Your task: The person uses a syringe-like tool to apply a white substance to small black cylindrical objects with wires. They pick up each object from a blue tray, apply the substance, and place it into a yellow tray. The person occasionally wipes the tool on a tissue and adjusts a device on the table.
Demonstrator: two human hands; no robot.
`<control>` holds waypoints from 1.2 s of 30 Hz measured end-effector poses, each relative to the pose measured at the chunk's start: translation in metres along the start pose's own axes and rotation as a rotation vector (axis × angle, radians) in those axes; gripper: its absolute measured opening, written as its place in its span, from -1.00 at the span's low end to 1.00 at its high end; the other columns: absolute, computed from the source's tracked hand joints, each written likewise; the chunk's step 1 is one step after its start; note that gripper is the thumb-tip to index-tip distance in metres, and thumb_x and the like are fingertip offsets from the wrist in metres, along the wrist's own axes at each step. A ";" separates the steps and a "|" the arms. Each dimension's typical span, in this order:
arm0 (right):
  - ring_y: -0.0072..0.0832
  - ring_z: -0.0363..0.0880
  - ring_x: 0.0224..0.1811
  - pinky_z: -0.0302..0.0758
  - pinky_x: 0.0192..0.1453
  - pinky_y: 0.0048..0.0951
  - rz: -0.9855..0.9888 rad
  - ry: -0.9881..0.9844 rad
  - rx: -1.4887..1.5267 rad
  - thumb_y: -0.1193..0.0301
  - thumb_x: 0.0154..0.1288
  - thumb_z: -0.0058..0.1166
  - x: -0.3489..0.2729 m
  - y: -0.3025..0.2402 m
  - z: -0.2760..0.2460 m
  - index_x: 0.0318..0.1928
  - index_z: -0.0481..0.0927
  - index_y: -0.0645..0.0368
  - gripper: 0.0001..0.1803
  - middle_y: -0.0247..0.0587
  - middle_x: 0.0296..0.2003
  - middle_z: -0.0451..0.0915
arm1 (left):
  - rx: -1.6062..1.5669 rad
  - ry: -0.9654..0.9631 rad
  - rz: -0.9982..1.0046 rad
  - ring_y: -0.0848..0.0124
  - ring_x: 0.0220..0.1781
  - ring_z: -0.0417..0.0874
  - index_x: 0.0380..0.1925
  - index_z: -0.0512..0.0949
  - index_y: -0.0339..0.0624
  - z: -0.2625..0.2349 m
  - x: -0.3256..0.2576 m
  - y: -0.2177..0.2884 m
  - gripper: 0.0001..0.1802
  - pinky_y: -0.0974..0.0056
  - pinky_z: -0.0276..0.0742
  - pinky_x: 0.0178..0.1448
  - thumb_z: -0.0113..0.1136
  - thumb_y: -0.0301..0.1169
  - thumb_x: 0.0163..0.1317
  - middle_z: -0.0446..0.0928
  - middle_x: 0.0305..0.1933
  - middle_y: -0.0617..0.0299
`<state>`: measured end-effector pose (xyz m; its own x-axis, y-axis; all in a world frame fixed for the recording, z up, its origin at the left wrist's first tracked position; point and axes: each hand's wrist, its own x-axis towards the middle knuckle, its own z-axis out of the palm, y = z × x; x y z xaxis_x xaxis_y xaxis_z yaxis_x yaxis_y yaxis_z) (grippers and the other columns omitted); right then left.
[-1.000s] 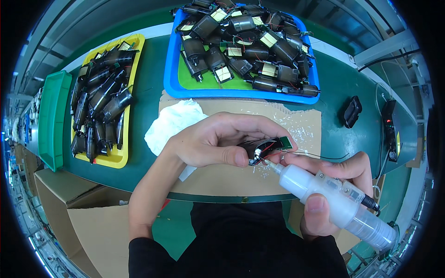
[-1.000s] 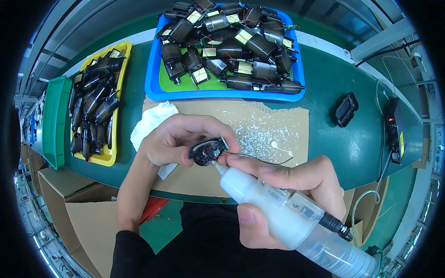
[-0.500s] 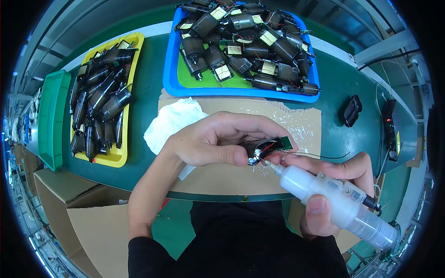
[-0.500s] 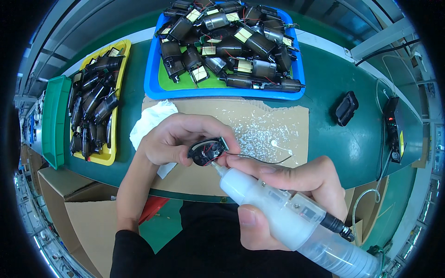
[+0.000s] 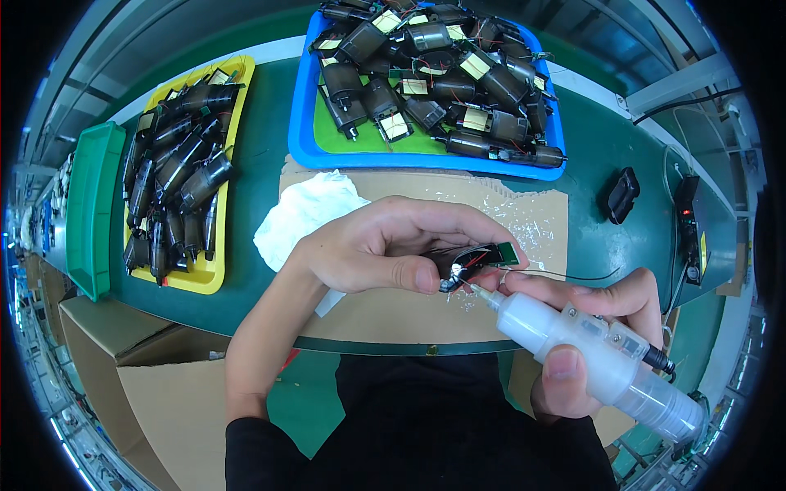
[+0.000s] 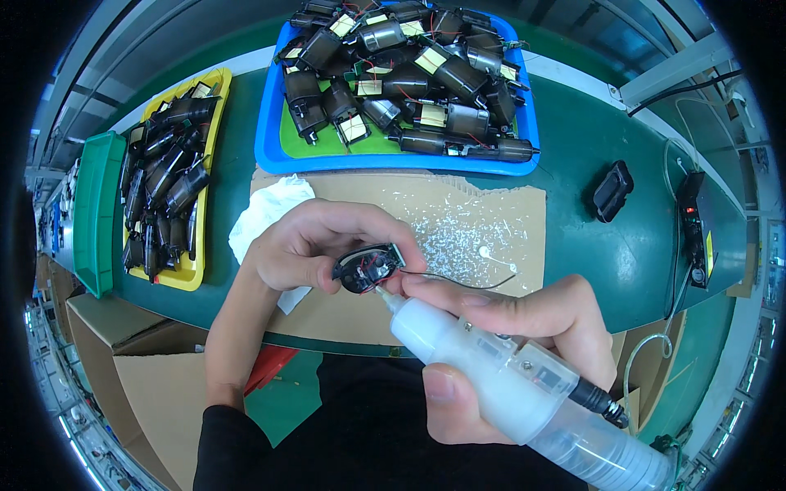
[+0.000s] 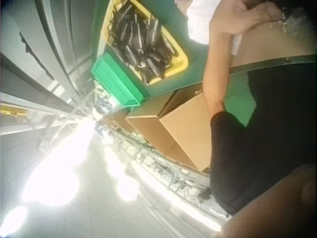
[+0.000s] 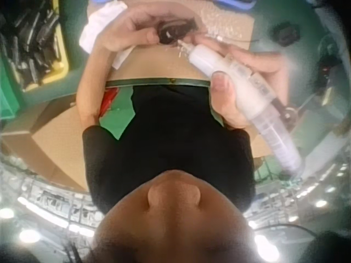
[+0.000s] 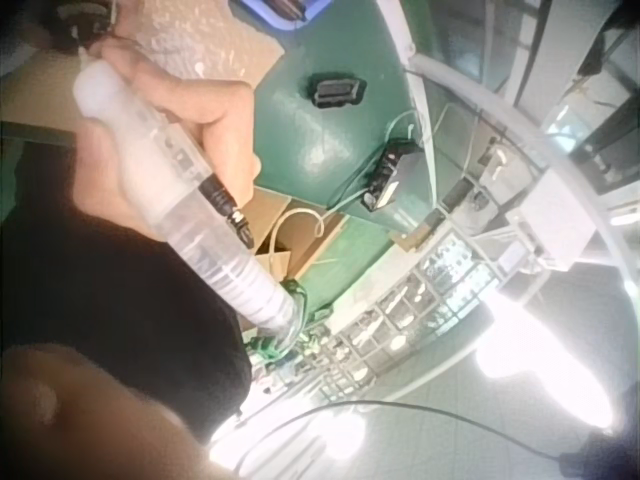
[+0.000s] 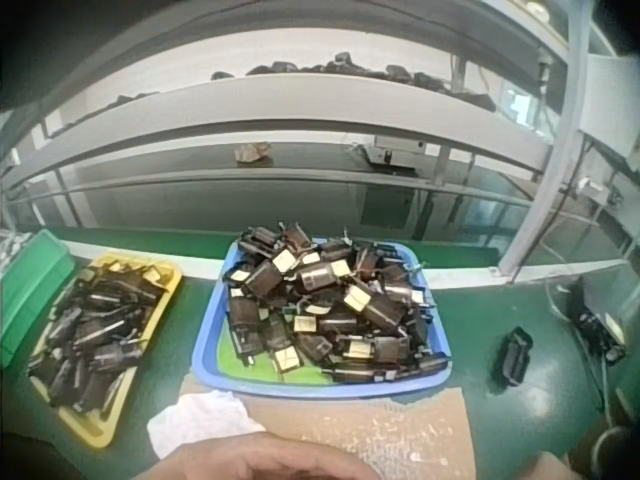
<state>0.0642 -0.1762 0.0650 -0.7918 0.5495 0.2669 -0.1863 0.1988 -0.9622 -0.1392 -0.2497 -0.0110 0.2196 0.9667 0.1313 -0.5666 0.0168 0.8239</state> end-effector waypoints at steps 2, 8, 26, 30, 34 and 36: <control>0.00 0.54 -0.01 0.50 0.08 -0.18 -0.006 0.011 0.012 0.45 0.15 0.19 0.000 0.001 0.001 -0.20 0.15 0.36 -0.55 0.37 -0.16 0.52 | -0.007 0.002 -0.003 0.23 0.07 0.51 0.04 0.39 -0.52 0.000 -0.001 -0.001 -0.21 0.19 0.42 0.14 0.33 0.00 0.04 0.47 0.03 -0.07; -0.01 0.54 0.00 0.49 0.10 -0.17 0.026 0.040 0.042 0.44 0.17 0.19 -0.002 0.001 0.001 -0.19 0.15 0.35 -0.55 0.39 -0.16 0.52 | -0.005 0.007 0.001 0.24 0.08 0.51 0.04 0.39 -0.49 -0.001 0.001 -0.003 -0.22 0.20 0.40 0.17 0.34 -0.01 0.03 0.47 0.04 -0.05; -0.28 0.63 -0.19 0.53 -0.03 -0.34 0.079 0.279 -0.357 0.47 0.14 0.13 -0.026 0.077 -0.014 -0.23 0.34 0.36 -0.71 0.21 -0.26 0.61 | 1.364 0.979 0.247 0.39 -0.10 0.53 0.04 0.43 -0.25 -0.005 -0.082 0.082 -0.58 0.32 0.45 0.01 0.18 -0.50 0.14 0.50 -0.11 0.14; -0.33 0.63 -0.18 0.52 -0.03 -0.40 0.128 0.261 -0.392 0.58 0.10 0.11 -0.033 0.090 -0.019 -0.27 0.38 0.36 -0.79 0.16 -0.24 0.62 | 1.766 1.456 0.283 0.25 -0.17 0.56 -0.06 0.47 -0.30 -0.016 -0.149 0.093 -0.64 0.31 0.43 -0.02 0.19 -0.50 0.10 0.52 -0.19 0.04; -0.40 0.62 -0.22 0.52 -0.10 -0.47 0.146 0.223 -0.365 0.58 0.12 0.10 -0.031 0.090 -0.015 -0.25 0.37 0.33 -0.79 0.11 -0.22 0.62 | 1.918 1.643 0.212 0.06 -0.08 0.51 -0.12 0.48 -0.32 -0.017 -0.185 0.064 -0.65 0.18 0.40 0.05 0.24 -0.43 0.08 0.49 -0.14 -0.01; -0.48 0.60 -0.28 0.53 -0.20 -0.55 0.081 0.200 -0.404 0.59 0.17 0.07 -0.030 0.092 -0.019 -0.23 0.36 0.32 -0.81 0.08 -0.21 0.61 | 1.926 1.708 0.135 0.08 -0.01 0.44 -0.09 0.49 -0.30 -0.017 -0.183 0.051 -0.60 0.14 0.32 0.13 0.27 -0.40 0.06 0.46 -0.08 0.02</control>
<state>0.0823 -0.1594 -0.0303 -0.6592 0.7143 0.2352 0.1449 0.4275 -0.8923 -0.2221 -0.4219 -0.0022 -0.7167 0.2664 0.6445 0.5821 0.7375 0.3424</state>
